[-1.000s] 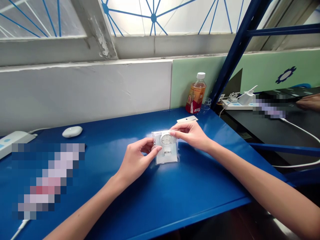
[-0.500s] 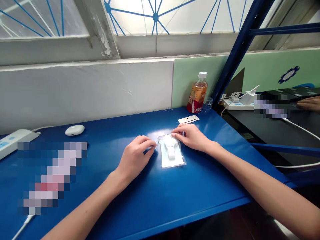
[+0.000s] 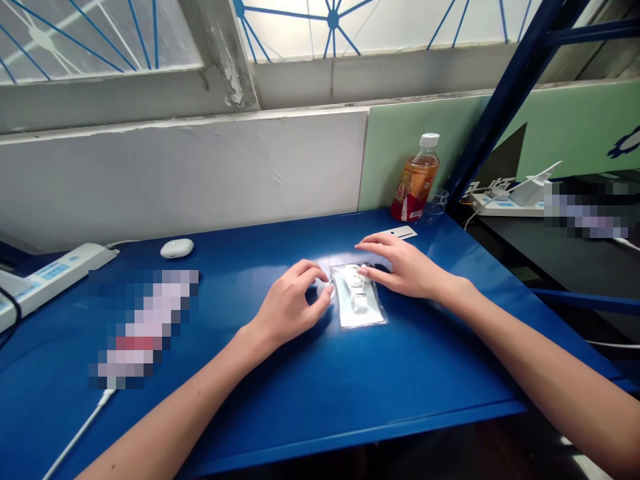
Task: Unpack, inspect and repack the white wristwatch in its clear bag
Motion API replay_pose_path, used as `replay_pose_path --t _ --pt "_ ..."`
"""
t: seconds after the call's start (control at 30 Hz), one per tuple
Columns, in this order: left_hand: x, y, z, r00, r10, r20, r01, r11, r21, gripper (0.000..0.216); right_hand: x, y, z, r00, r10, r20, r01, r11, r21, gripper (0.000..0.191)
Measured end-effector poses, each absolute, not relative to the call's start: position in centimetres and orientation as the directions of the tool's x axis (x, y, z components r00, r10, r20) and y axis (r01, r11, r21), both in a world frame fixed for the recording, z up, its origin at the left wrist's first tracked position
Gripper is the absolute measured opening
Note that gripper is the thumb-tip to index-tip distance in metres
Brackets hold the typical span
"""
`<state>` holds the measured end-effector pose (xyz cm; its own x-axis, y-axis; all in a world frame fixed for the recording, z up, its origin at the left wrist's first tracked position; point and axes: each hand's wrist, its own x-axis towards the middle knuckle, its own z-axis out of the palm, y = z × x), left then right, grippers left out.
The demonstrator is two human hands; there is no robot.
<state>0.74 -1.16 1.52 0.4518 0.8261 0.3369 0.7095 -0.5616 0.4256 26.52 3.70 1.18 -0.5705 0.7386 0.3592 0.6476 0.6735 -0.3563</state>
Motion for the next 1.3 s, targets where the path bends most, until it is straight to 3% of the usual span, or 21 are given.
replay_pose_path --t 0.07,0.23,0.33,0.6,1.03,1.17,1.3 --pt "0.7 -1.1 1.6 0.448 0.825 0.344 0.702 -0.563 0.437 0.031 26.9 3.6 1.9 -0.64 0.701 0.314 0.6 0.711 -0.366 0.059" --pt "0.5 -1.1 1.2 0.583 0.783 0.218 0.671 -0.615 0.415 0.099 26.9 2.9 2.6 -0.737 0.635 0.231 0.538 0.759 -0.367 0.084" --pt "0.5 -1.1 0.9 0.623 0.769 0.139 0.673 -0.619 0.405 0.112 26.8 2.3 2.0 -0.748 0.628 0.213 0.542 0.764 -0.35 0.094" --pt "0.5 -1.0 1.2 0.619 0.78 0.09 0.696 -0.598 0.397 0.107 27.9 2.3 0.7 -0.752 0.637 0.17 0.536 0.741 -0.404 0.107" --pt "0.6 -1.1 1.1 0.609 0.787 0.1 0.679 -0.583 0.446 0.097 27.8 2.2 0.7 -0.753 0.632 0.183 0.502 0.731 -0.461 0.104" --pt "-0.2 -0.9 1.7 0.614 0.789 0.038 0.676 -0.549 0.491 0.093 27.5 2.2 1.0 -0.763 0.602 0.236 0.468 0.766 -0.44 0.082" --pt "-0.9 -0.4 2.1 0.577 0.816 0.044 0.688 -0.514 0.512 0.071 27.4 2.4 1.5 -0.733 0.613 0.296 0.478 0.773 -0.416 0.047"
